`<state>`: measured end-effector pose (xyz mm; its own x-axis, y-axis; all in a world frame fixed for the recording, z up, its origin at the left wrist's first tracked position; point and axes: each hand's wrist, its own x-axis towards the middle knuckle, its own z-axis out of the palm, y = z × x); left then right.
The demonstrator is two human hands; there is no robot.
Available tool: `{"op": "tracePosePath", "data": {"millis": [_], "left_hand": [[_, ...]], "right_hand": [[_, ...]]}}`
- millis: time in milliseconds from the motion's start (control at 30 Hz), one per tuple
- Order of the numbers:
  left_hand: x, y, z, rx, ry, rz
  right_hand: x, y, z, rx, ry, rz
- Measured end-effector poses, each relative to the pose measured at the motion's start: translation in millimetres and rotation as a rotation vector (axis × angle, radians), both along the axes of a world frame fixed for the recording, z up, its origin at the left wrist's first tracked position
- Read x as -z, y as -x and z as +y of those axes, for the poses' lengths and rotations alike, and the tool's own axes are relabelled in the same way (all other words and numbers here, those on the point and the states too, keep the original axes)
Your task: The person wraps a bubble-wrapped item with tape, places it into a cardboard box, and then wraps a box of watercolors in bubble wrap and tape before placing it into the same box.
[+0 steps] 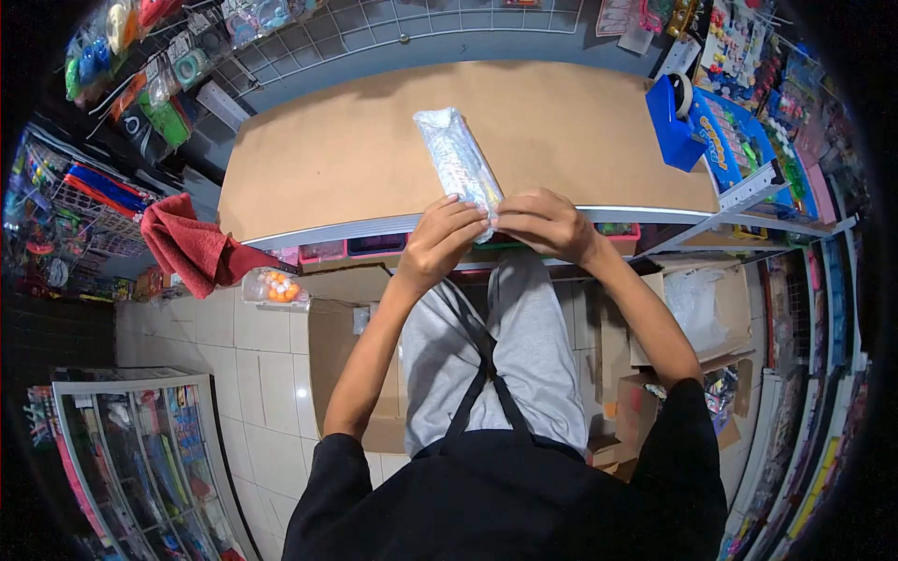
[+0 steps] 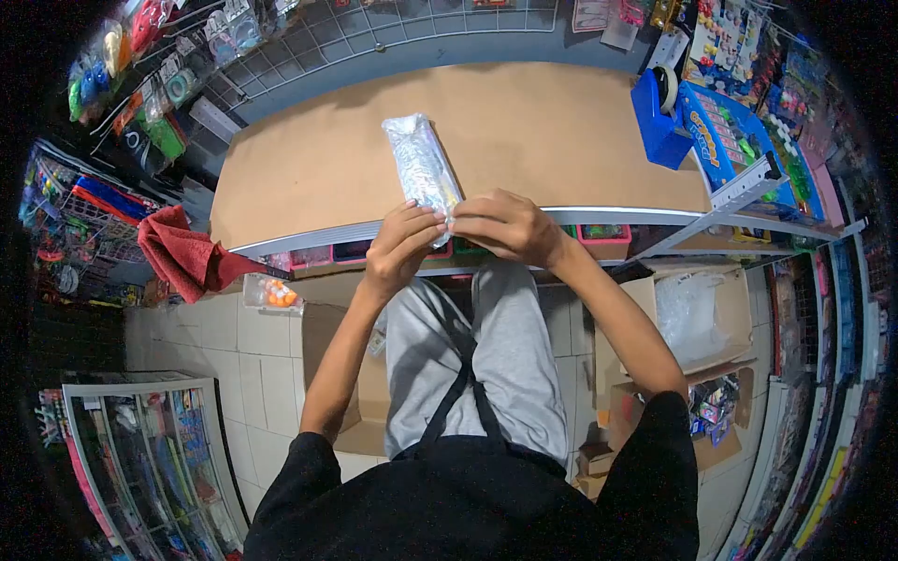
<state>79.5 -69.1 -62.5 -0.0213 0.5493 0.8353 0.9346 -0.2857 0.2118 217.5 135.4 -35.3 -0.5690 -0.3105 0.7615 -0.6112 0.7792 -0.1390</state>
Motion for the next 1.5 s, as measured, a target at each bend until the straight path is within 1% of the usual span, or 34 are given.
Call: {"op": "tracePosePath", "data": {"millis": [100,267,300,400,467,567,600,700,800,900,1000,1100,1233,1400,1500], "left_hand": [[-2.9,-1.0,-0.2,0.01,0.001,-0.064],[2.5,-8.2,4.4,-0.056,-0.054,-0.173],[2.6,-10.3,5.1,-0.075,-0.064,-0.202],[0.0,-14.5,10.8,-0.026,-0.145,-0.345],[-7.2,-12.1,10.4,-0.012,-0.13,-0.347],[-11.3,-1.6,14.6,-0.005,-0.077,-0.343],[-10.4,0.7,14.5,-0.005,-0.055,-0.342],[-13.8,-0.1,11.8,-0.039,-0.008,-0.326],[-29.0,-6.8,0.0,-0.005,0.069,-0.329],[-28.9,-4.1,-15.7,0.056,0.136,-0.338],[-20.0,1.2,-14.2,0.01,0.151,-0.25],[-19.1,0.4,-11.5,-0.019,0.144,-0.193],[-21.3,2.1,-11.2,-0.035,0.147,-0.125],[-24.0,5.2,-12.3,-0.029,0.155,-0.129],[-24.8,4.9,-10.2,-0.012,0.149,-0.155]], "right_hand": [[-0.9,1.8,-6.7,0.014,0.064,-0.022],[-6.1,3.1,-7.7,-0.007,0.097,-0.027],[-7.3,2.8,-9.4,0.004,0.136,-0.045],[-9.8,3.4,-13.3,0.038,0.237,-0.073],[-9.2,7.4,-14.0,0.06,0.286,-0.063],[-17.2,4.2,-18.8,0.175,0.609,-0.382],[-21.1,7.8,-21.3,0.156,0.706,-0.377],[-23.7,11.5,-11.7,0.092,0.542,-0.42],[-28.4,8.3,-12.0,0.04,0.543,-0.412],[-29.8,1.6,-13.9,0.041,0.634,-0.465],[-26.7,2.1,-15.0,0.036,0.7,-0.492],[-21.6,4.7,-11.7,0.075,0.409,-0.344],[-24.2,-0.9,-12.7,0.064,0.426,-0.376],[-26.5,-3.1,-3.7,0.013,0.375,-0.416],[-27.3,-2.3,-3.7,0.017,0.453,-0.476]]}}
